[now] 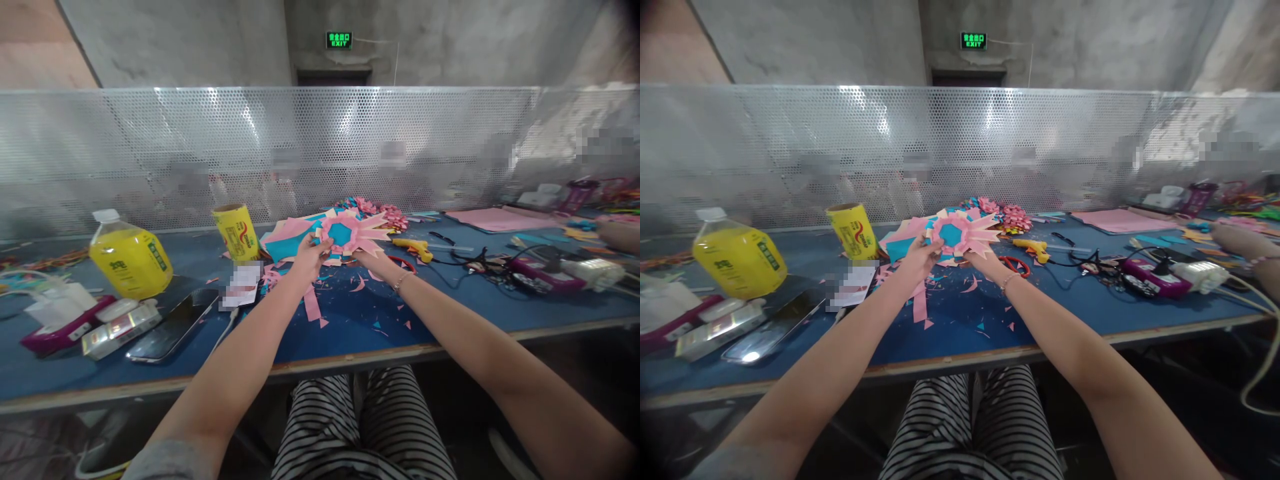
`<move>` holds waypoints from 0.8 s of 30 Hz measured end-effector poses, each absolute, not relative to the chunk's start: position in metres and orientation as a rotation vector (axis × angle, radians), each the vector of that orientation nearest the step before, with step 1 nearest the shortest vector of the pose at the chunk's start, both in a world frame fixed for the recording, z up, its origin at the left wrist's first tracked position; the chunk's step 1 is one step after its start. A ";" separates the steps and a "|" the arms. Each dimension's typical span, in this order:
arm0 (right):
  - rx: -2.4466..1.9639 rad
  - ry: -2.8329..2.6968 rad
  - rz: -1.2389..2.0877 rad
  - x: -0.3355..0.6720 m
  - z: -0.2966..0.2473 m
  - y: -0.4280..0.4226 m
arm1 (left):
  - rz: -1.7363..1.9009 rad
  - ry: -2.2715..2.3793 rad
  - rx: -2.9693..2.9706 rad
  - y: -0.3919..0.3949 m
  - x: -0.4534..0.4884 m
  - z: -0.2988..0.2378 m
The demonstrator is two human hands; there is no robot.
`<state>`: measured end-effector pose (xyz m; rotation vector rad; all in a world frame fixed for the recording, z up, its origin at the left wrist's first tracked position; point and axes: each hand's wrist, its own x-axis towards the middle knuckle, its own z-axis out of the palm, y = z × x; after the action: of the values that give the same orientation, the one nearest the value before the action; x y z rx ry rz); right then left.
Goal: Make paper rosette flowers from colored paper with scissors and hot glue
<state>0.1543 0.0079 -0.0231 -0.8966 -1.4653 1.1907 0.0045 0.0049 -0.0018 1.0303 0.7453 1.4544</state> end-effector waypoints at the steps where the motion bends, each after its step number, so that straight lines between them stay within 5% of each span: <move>1: -0.887 -1.471 1.174 0.154 -0.022 0.007 | 1.454 0.741 1.030 0.005 0.004 -0.002; 24: -0.767 -1.403 1.140 0.165 -0.025 0.009 | 1.495 0.687 0.985 0.007 0.001 -0.001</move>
<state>0.1646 0.0086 -0.0250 -0.7674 -1.4028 1.1400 0.0011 0.0073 -0.0010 0.9854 0.6874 1.4955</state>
